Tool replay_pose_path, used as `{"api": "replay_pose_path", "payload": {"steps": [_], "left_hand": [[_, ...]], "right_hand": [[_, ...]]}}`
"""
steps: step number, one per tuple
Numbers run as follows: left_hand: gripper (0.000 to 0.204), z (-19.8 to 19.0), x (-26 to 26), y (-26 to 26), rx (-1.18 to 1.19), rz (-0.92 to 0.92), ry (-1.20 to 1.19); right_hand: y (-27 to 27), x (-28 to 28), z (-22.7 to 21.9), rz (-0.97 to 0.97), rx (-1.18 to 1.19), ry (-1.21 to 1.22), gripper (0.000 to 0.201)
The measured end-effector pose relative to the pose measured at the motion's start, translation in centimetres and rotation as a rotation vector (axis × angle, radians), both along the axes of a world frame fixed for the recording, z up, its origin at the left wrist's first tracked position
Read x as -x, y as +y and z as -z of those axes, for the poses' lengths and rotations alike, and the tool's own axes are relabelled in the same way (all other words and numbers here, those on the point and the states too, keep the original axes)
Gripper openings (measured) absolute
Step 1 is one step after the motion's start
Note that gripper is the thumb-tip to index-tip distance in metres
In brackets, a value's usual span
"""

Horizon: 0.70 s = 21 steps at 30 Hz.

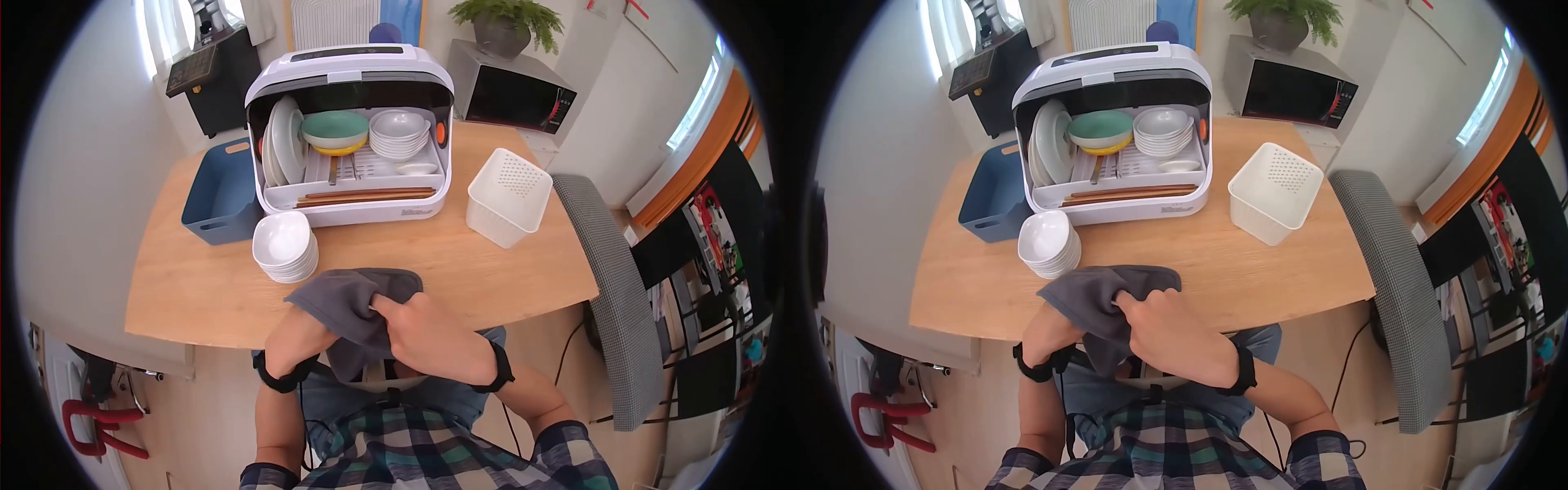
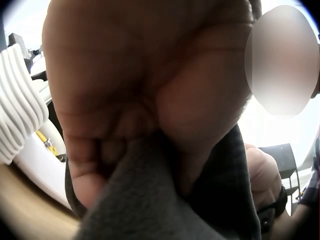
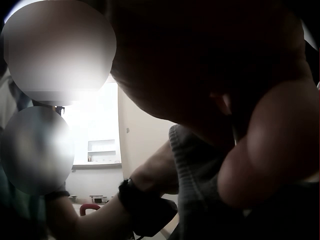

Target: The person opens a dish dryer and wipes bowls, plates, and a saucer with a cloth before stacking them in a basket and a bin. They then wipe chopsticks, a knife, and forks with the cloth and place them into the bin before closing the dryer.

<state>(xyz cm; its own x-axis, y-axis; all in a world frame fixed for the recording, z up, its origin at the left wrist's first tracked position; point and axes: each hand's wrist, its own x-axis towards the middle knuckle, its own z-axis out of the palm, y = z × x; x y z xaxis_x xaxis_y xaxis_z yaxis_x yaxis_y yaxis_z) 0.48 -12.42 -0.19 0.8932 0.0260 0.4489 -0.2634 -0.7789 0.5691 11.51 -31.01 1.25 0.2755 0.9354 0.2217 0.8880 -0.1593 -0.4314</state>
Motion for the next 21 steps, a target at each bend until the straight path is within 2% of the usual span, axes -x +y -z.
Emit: {"api": "replay_pose_path", "payload": {"steps": [1, 2, 3, 4, 5, 6, 8, 10, 12, 15, 17, 18, 20, 21], "left_hand": [[0.029, 0.6, 0.1, 0.5, -0.004, -0.032, 0.026], [0.029, 0.7, 0.4, 0.8, 0.006, -0.037, 0.030], [0.029, 0.7, 0.8, 0.9, 0.202, -0.062, 0.151], [0.028, 0.7, 1.0, 1.1, 0.392, -0.085, 0.269], [0.029, 1.6, 1.1, 1.1, 0.283, -0.042, 0.126], [0.029, 1.3, 1.0, 0.9, 0.289, -0.046, 0.126], [0.029, 0.0, 0.7, 0.3, 0.110, 0.029, 0.034], [0.030, -0.2, 0.8, 0.3, 0.157, 0.021, 0.068], [0.030, 0.1, 0.9, 0.5, 0.201, 0.019, 0.100], [0.030, 1.8, 1.5, 0.9, 0.280, -0.019, 0.076], [0.036, 2.6, 1.5, 1.2, 0.446, 0.030, 0.199], [0.036, 2.5, 1.3, 1.0, 0.449, 0.030, 0.198], [0.033, 2.0, 1.0, 0.4, 0.218, -0.010, 0.088], [0.033, 2.1, 1.0, 0.5, 0.220, -0.013, 0.088]], "right_hand": [[-0.1, 0.0, -0.5, -0.003, 0.005, 0.002, 0.033], [-0.3, -0.1, -1.1, 0.044, -0.112, 0.131, 0.035], [-0.7, -0.1, -1.4, 0.093, -0.225, 0.261, 0.036], [-0.9, 0.0, -1.5, 0.092, -0.218, 0.264, 0.036], [-1.0, 0.0, -1.6, 0.102, -0.195, 0.276, 0.037], [-1.1, 0.1, -1.6, 0.111, -0.170, 0.286, 0.038], [-0.6, 0.1, -0.5, 0.082, -0.113, 0.219, 0.037], [-0.3, 0.2, -0.2, 0.055, -0.062, 0.152, 0.037], [-0.2, 0.0, -0.4, 0.044, -0.202, 0.386, 0.037], [-0.8, -0.5, -0.1, 0.075, -0.194, 0.461, 0.038], [-0.7, -0.4, 0.1, 0.059, -0.198, 0.423, 0.037], [-0.7, -0.3, 0.3, 0.044, -0.195, 0.393, 0.036], [-0.2, 0.0, 0.7, 0.040, -0.219, 0.368, 0.036], [0.0, 0.0, 0.7, 0.034, -0.252, 0.340, 0.035]]}}
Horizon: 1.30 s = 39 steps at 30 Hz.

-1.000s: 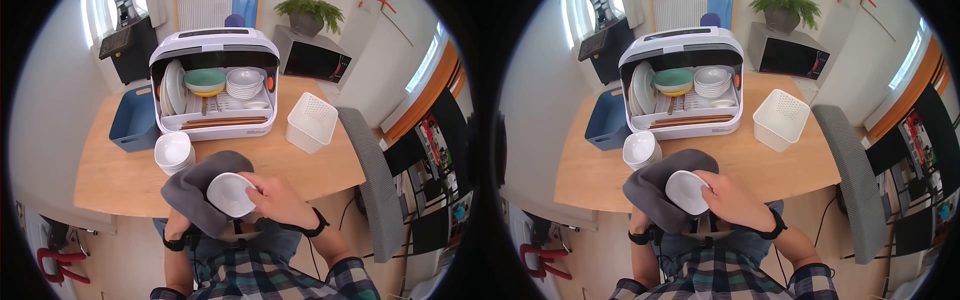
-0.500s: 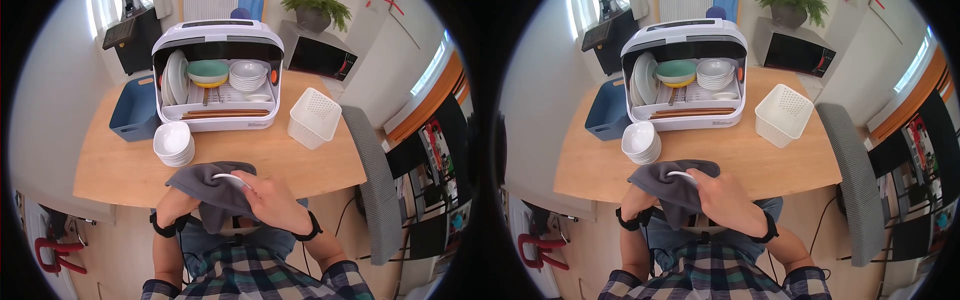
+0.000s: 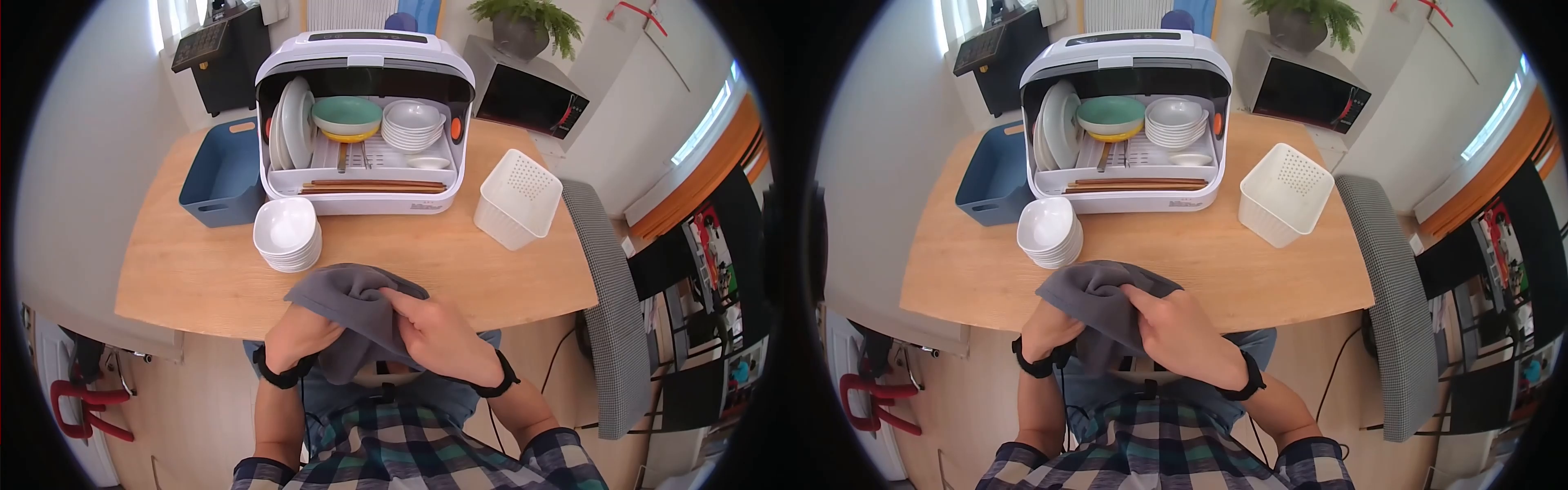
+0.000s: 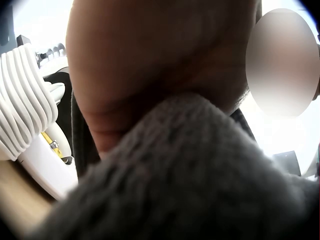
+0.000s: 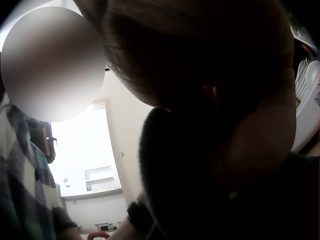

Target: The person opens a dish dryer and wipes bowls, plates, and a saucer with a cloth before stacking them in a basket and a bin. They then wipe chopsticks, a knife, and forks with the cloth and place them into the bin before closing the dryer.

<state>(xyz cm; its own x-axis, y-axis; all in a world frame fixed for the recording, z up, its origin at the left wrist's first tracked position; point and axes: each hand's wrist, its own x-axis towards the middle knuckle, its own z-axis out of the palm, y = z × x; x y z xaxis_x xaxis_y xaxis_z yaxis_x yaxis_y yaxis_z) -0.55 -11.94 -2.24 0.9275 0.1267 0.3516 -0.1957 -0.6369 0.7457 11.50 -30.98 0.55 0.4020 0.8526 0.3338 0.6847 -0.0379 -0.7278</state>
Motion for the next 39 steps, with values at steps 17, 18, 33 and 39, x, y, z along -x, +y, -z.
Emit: {"api": "replay_pose_path", "payload": {"steps": [17, 18, 33, 39], "left_hand": [[0.020, -1.1, -1.3, -1.2, 0.123, -0.153, 0.006], [0.020, -1.4, -1.4, -1.3, 0.125, -0.154, 0.006], [0.025, -1.7, -1.3, -0.9, -0.030, -0.060, -0.004], [0.026, -0.4, -1.5, -1.6, 0.105, -0.230, -0.106]], "right_hand": [[-1.4, -0.4, 0.2, 0.126, -0.052, 0.140, 0.040], [-1.5, -0.4, 0.6, 0.117, -0.052, 0.135, 0.040], [-0.7, -0.1, 0.0, 0.156, 0.012, -0.331, 0.020], [-0.9, -0.2, 0.8, 0.214, -0.160, 0.073, 0.028]]}}
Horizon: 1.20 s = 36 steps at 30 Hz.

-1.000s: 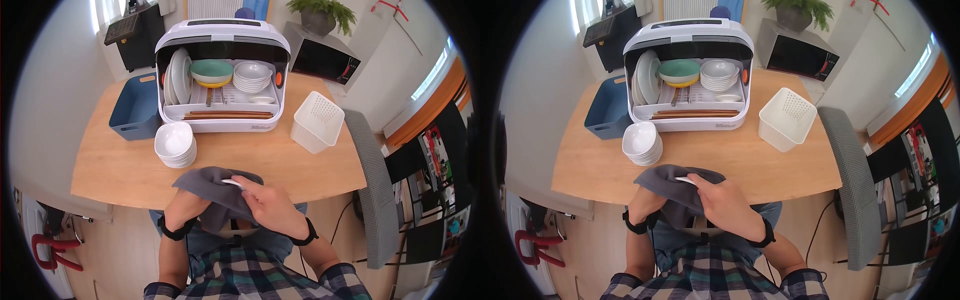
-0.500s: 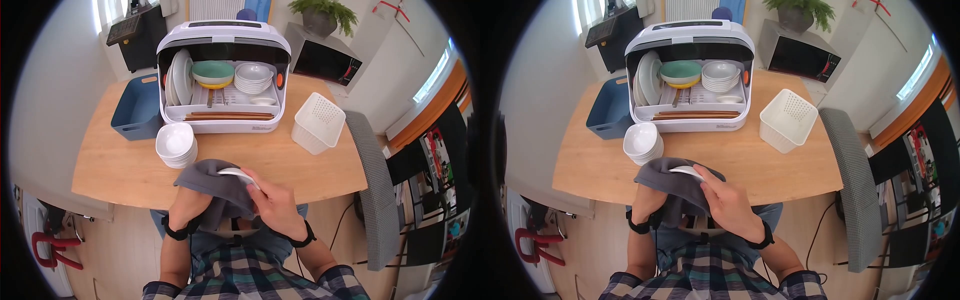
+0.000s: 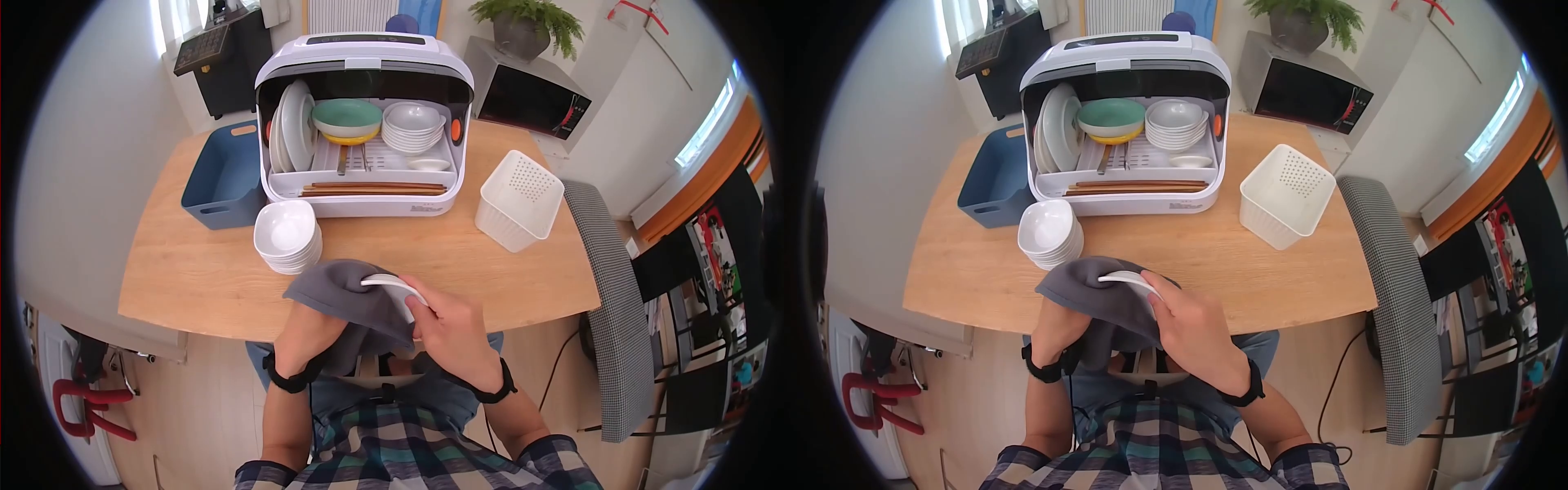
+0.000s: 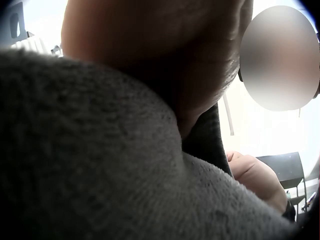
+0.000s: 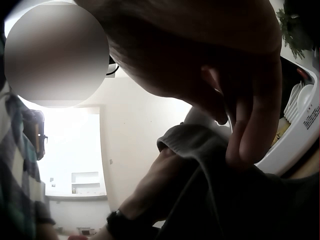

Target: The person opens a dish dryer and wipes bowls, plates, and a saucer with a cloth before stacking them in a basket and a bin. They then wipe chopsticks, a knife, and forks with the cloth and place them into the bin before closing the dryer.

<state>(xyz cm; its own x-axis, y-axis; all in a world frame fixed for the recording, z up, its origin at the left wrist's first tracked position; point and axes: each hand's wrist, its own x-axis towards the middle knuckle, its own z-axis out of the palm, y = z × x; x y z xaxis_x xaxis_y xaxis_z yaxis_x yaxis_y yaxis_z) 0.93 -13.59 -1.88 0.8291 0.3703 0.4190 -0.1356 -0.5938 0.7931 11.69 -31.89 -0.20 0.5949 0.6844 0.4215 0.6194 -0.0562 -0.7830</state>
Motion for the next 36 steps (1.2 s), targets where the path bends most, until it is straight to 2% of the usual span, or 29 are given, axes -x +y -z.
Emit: {"api": "replay_pose_path", "payload": {"steps": [3, 5, 6, 7, 8, 9, 11, 13, 15, 17, 19, 22, 24, 25, 26, 27, 30, 32, 36], "left_hand": [[0.027, -0.2, -0.4, -0.1, 0.077, 0.033, 0.078], [0.023, -0.3, -0.9, 0.2, -0.083, 0.075, 0.020], [0.023, -0.4, -0.8, 0.1, -0.084, 0.075, 0.021], [0.022, -0.7, -0.8, -0.1, 0.016, 0.064, 0.006], [0.022, -0.8, -0.7, -0.3, 0.116, 0.053, -0.009], [0.022, -0.7, -0.6, -0.5, 0.116, 0.054, -0.009], [0.024, -0.5, -0.3, -0.8, 0.155, -0.024, 0.001], [0.025, -0.5, -0.1, 0.0, 0.096, 0.009, 0.001], [0.026, -0.4, 0.1, 0.6, 0.041, 0.043, 0.007], [0.027, -0.5, -0.2, 1.0, -0.150, 0.098, -0.009], [0.028, -0.3, -0.4, 0.4, -0.103, 0.060, 0.016], [0.026, 0.7, -1.1, 0.0, -0.026, -0.026, 0.003], [0.023, 0.8, -1.2, -0.1, -0.001, -0.068, -0.036], [0.022, 0.4, -1.0, -0.3, 0.105, -0.057, -0.005], [0.021, 0.2, -1.0, -0.3, 0.209, -0.045, 0.023], [0.021, 0.0, -1.2, -0.4, 0.205, -0.045, 0.019], [0.021, -0.1, -1.2, -0.6, 0.170, -0.042, -0.016], [0.021, -1.0, -1.1, -0.6, 0.228, -0.012, 0.017], [0.021, 1.3, -1.2, -1.4, 0.173, -0.089, -0.091]], "right_hand": [[-0.2, 0.0, 0.5, -0.010, 0.065, -0.037, 0.031], [0.2, 0.4, 0.4, 0.001, 0.044, -0.070, 0.029], [0.3, 0.5, 0.2, 0.014, 0.018, -0.105, 0.028], [0.3, 0.6, -0.1, 0.015, 0.016, -0.105, 0.028], [0.1, 0.6, -0.3, 0.045, -0.005, 0.100, 0.027], [-0.1, 0.7, -0.4, 0.075, -0.025, 0.305, 0.026], [0.2, 1.1, 0.2, 0.085, -0.069, 0.339, 0.023], [0.2, 1.0, 0.3, 0.093, -0.110, 0.373, 0.021], [-0.2, 0.4, -0.3, 0.004, 0.148, -0.056, 0.017], [-0.1, 0.0, 0.1, 0.013, 0.142, -0.133, 0.017], [0.0, -0.2, 0.1, 0.020, 0.138, -0.217, 0.017], [0.3, 0.0, 0.3, 0.001, 0.171, -0.166, 0.016], [0.2, 0.2, 0.8, 0.028, 0.058, -0.004, 0.016], [0.0, 0.3, 0.8, 0.026, 0.059, -0.003, 0.016], [-0.2, 0.5, 0.8, 0.036, 0.010, 0.151, 0.017], [-0.3, 0.5, 0.7, 0.045, -0.040, 0.303, 0.018], [-0.1, 0.6, 1.2, 0.008, -0.029, 0.229, 0.019], [0.0, 0.6, 1.6, 0.024, -0.044, 0.188, 0.018], [0.1, 1.0, 0.0, 0.116, -0.146, 0.191, 0.018]]}}
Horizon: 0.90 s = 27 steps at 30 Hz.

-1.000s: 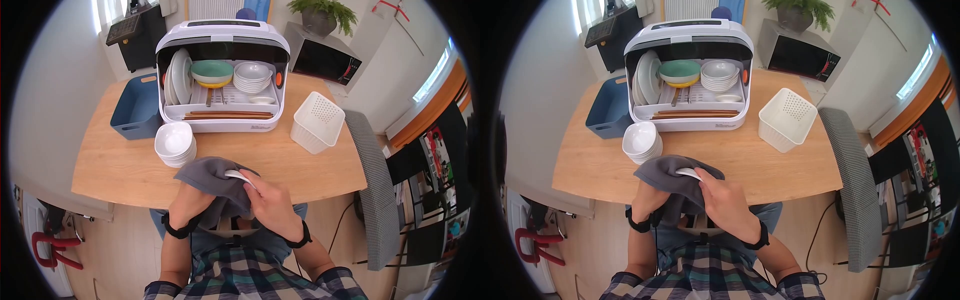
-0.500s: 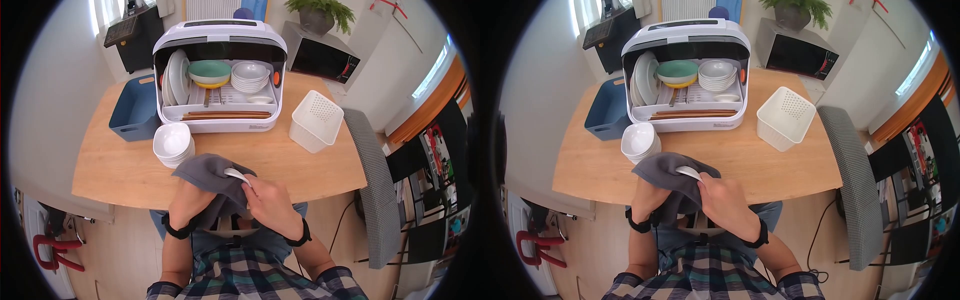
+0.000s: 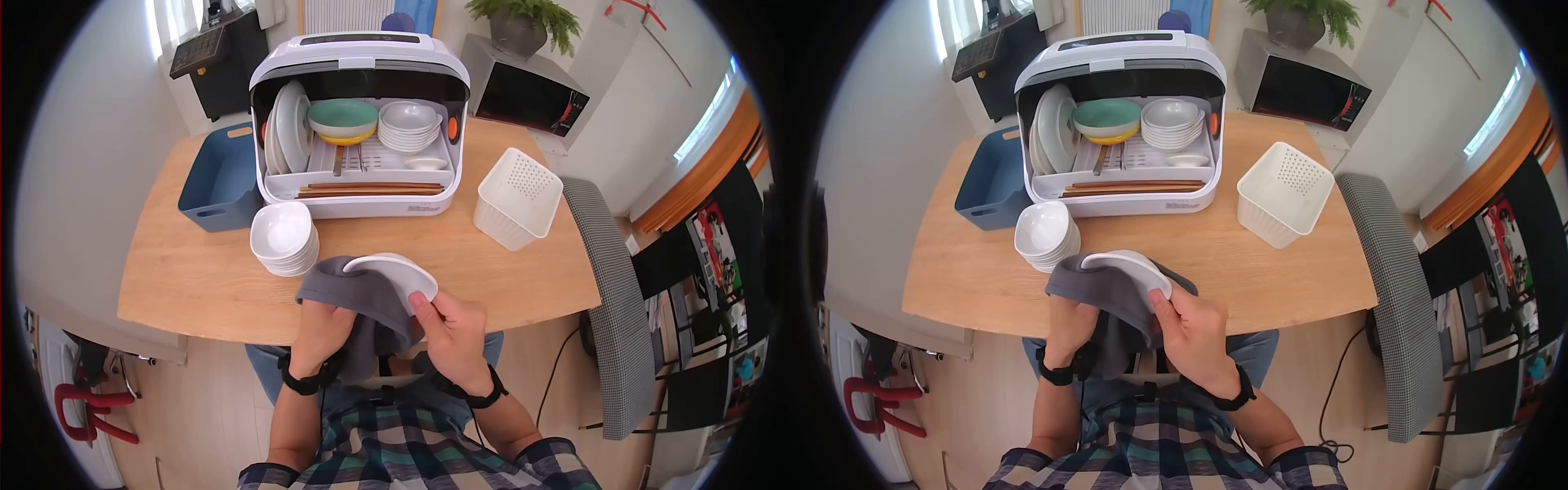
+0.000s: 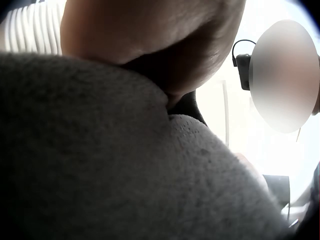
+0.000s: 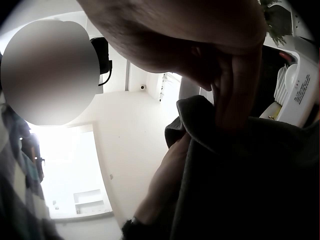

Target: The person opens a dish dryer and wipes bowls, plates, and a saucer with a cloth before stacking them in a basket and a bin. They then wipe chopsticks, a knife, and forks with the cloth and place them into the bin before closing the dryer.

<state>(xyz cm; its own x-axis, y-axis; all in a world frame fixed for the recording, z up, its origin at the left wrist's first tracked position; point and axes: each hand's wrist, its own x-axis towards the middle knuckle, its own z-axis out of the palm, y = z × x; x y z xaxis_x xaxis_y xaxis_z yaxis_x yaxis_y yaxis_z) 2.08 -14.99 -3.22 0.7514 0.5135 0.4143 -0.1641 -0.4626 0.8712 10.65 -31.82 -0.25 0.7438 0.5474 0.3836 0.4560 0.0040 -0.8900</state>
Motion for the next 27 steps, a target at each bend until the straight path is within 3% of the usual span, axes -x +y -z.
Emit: {"api": "replay_pose_path", "payload": {"steps": [3, 4, 6, 8, 9, 12, 14, 17, 21, 23, 25, 27], "left_hand": [[0.022, -0.1, 0.0, -0.1, 0.074, -0.059, -0.076], [0.021, -1.0, 0.3, 0.4, 0.101, 0.012, -0.043], [0.021, -1.6, 0.9, 1.6, 0.125, 0.085, -0.008], [0.023, -1.5, 1.2, 2.5, -0.194, 0.211, 0.111], [0.023, -1.6, 1.1, 2.4, -0.195, 0.214, 0.112], [0.025, -1.8, 0.4, 1.2, -0.141, 0.180, 0.119], [0.026, -1.6, 0.0, -0.1, 0.042, -0.023, 0.031], [0.019, -0.5, -0.8, -1.3, 0.156, -0.100, -0.084], [0.021, -1.2, -1.0, -0.6, 0.070, -0.120, -0.072], [0.021, -2.8, -1.0, 0.1, 0.069, -0.001, -0.014], [0.020, -1.7, -1.1, -0.4, 0.086, -0.026, -0.055], [0.020, 0.2, -1.0, -0.8, 0.108, -0.053, -0.093]], "right_hand": [[0.2, 0.2, 0.9, -0.053, 0.037, 0.076, 0.016], [0.0, 0.0, 0.7, -0.054, 0.042, 0.077, 0.016], [-0.5, -0.6, -0.1, -0.075, 0.172, -0.169, 0.016], [-0.2, -1.2, -0.6, -0.065, 0.133, -0.271, 0.016], [-0.1, -1.3, -0.7, -0.056, 0.095, -0.374, 0.015], [0.2, -1.1, -0.3, -0.043, 0.147, -0.322, 0.014], [0.5, -0.6, 0.1, 0.000, 0.118, -0.238, 0.015], [0.3, -0.6, 0.7, 0.060, 0.068, -0.106, 0.016], [0.5, -0.2, 0.5, 0.051, 0.026, -0.148, 0.018], [0.4, -0.1, 0.8, 0.059, 0.035, -0.171, 0.018], [0.4, -0.3, 0.8, 0.072, 0.038, -0.195, 0.018], [0.4, -0.4, 0.7, 0.129, -0.037, -0.048, 0.020]]}}
